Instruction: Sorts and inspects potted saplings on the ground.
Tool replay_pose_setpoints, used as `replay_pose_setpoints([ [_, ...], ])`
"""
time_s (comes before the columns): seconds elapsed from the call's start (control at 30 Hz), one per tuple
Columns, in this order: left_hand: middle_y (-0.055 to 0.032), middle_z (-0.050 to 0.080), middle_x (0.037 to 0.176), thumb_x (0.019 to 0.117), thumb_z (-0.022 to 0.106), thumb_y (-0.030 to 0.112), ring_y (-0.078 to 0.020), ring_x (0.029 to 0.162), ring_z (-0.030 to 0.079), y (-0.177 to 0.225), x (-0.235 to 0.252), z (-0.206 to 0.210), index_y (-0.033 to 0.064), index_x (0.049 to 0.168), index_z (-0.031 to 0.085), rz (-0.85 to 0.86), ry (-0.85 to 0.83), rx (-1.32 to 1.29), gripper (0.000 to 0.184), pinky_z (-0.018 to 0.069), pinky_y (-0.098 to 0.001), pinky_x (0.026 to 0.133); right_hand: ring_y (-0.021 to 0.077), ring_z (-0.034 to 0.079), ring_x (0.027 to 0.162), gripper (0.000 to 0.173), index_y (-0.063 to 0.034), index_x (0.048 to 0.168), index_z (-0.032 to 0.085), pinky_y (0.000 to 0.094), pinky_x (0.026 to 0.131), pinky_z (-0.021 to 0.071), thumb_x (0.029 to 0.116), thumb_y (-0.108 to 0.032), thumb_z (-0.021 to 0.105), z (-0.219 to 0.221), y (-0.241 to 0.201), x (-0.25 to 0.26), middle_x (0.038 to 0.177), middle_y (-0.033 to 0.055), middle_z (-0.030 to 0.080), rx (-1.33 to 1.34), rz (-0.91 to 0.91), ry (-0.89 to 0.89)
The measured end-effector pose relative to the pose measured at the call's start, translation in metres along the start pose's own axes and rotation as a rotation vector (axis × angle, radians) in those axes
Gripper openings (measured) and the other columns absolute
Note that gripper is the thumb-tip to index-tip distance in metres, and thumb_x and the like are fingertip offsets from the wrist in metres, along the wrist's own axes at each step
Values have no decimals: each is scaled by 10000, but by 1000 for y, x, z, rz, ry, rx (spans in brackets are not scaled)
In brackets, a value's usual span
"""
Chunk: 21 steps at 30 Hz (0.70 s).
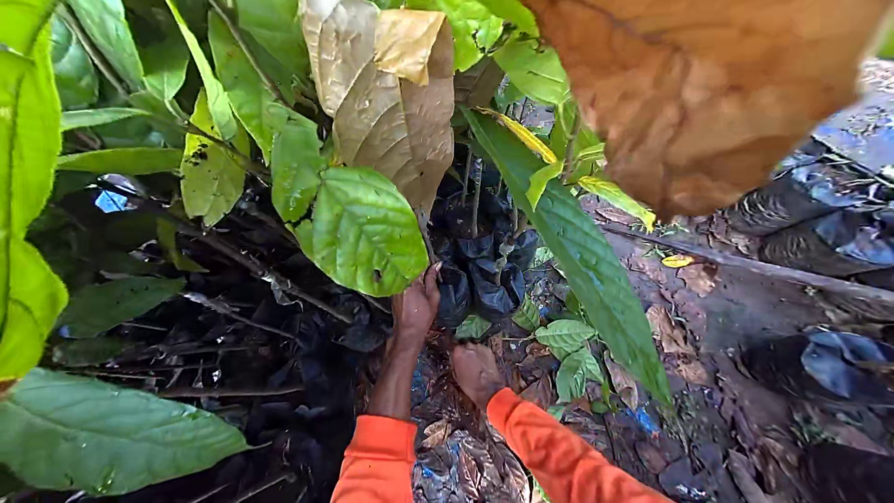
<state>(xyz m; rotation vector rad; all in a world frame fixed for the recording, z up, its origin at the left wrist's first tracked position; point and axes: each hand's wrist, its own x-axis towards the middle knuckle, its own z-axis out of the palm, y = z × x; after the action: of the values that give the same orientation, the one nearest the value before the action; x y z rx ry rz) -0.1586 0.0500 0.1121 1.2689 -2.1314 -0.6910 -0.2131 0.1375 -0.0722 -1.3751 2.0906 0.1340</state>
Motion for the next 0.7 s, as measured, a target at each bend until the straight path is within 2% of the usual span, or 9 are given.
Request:
replay_pose_setpoints([
  [0.07,-276,713,936,1023,555,44,-383,895,692,10,-5,-8,-131,980,711,-12,-47,10,239,515,-460,902,404,687,1124,405,-48,1212,682,587,921,541,1072,-335,433,-5,10,-17,1166,214,717,8,38,-67],
  [0.13,-232,725,878,1006,589,89,-365,836,718,-27,-4,25,-71,962,734,97,14,23,220,559,-494,833,407,677,1140,428,-55,1208,687,598,937,530,1061,-383,456,-14,22,-40,1173,217,713,43,47,-148],
  [0.23,-183,726,877,1011,584,100,-316,834,716,-53,-3,48,-29,1035,728,36,-50,16,195,561,-501,823,401,668,1157,453,-180,1422,609,608,972,508,1032,-389,512,-20,46,-67,1226,193,707,142,35,-178],
  [0.33,-166,723,875,1021,582,142,-283,820,712,-74,0,63,-24,1075,709,-1,-61,-8,216,567,-474,817,361,720,1002,402,-195,1305,681,601,865,555,1018,-435,533,-14,73,-66,1070,141,749,304,39,66],
  [0.43,-114,716,836,1046,522,224,-241,773,717,-102,3,82,26,1128,676,67,-74,64,264,598,-434,734,319,708,888,466,-82,1287,644,569,798,586,986,-437,626,-27,99,-50,1031,139,709,568,72,491],
  [0.5,-206,729,984,1072,467,166,-332,919,728,-63,-3,51,-31,1264,626,-45,-229,156,318,575,-471,824,361,683,990,701,-42,1467,499,583,838,569,952,-491,658,-47,112,-38,1245,203,641,682,72,620],
  [0.53,-239,644,1280,1118,388,146,-361,1225,624,-21,4,18,-15,1461,460,-272,-533,181,386,471,-498,1051,367,663,1102,790,-76,1540,422,580,908,552,945,-545,644,-58,116,-31,1368,207,592,720,71,597],
  [0.6,-273,693,1094,1078,481,127,-412,1059,683,-34,-5,32,-48,1326,577,-161,-297,128,317,519,-550,951,377,562,1323,815,-103,1603,325,571,1084,469,972,-515,634,-82,115,-22,1525,215,489,783,19,465],
  [0.7,-248,717,1039,1065,504,162,-401,1023,703,-54,2,49,-20,1298,617,-109,-218,143,317,517,-555,955,411,568,1309,727,-66,1567,376,595,1101,427,996,-418,656,-99,105,-7,1449,252,555,718,13,415],
])
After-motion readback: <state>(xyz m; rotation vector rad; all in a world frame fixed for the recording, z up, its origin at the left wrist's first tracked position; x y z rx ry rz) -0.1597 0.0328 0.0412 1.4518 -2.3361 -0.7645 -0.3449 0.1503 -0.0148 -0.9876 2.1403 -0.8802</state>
